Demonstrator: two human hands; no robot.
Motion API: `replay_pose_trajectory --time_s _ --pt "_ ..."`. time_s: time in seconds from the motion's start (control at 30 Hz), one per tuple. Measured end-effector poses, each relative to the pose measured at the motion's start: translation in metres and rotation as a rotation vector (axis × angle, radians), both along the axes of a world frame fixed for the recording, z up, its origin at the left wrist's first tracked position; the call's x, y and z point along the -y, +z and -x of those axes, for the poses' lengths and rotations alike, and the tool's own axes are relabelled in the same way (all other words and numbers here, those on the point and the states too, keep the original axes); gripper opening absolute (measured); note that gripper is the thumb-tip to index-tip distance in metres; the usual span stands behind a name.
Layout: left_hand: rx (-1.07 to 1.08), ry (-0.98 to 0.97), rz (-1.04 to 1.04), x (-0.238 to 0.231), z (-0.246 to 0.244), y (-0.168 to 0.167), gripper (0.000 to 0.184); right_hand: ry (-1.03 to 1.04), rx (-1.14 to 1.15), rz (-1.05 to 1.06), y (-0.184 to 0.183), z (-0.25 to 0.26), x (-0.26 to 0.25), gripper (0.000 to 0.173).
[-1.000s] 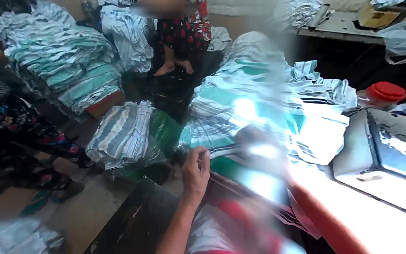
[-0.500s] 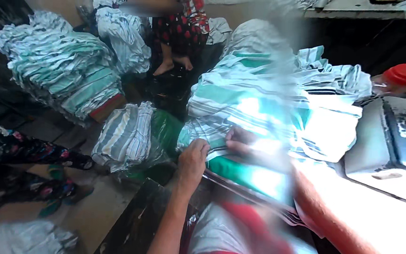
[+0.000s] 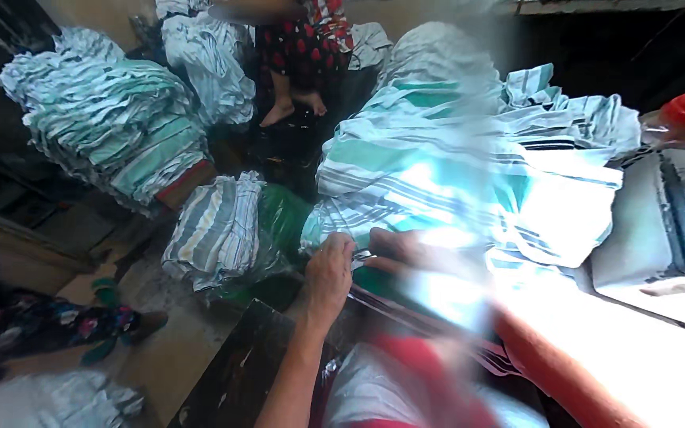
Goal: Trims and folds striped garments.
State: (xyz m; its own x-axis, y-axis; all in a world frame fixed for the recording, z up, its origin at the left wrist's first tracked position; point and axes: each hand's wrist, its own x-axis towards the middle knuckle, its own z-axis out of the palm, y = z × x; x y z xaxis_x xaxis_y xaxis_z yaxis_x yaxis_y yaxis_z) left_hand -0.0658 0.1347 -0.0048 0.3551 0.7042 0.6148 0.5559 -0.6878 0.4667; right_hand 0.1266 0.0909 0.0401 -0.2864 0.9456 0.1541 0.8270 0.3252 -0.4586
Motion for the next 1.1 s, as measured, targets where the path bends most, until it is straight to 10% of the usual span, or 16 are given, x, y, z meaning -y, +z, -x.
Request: replay_pose_trajectory --time_s 0.2,0.47,1.1 --pt "0.146 -0.069 0.201 0.001 0.004 0.001 0.021 0.0 -0.116 0.049 -0.004 -0.003 -0.003 0.037" --pt "0.937 -0.462 0.793 0.0 0.051 -0.014 0.02 -0.027 -0.796 0.252 -0.005 -0.017 -0.002 0.011" --pt "0.959 -0.549 0.724 0.012 0.027 0.019 0.02 0.042 -0.111 -0.164 -0.013 0.006 0.008 0.036"
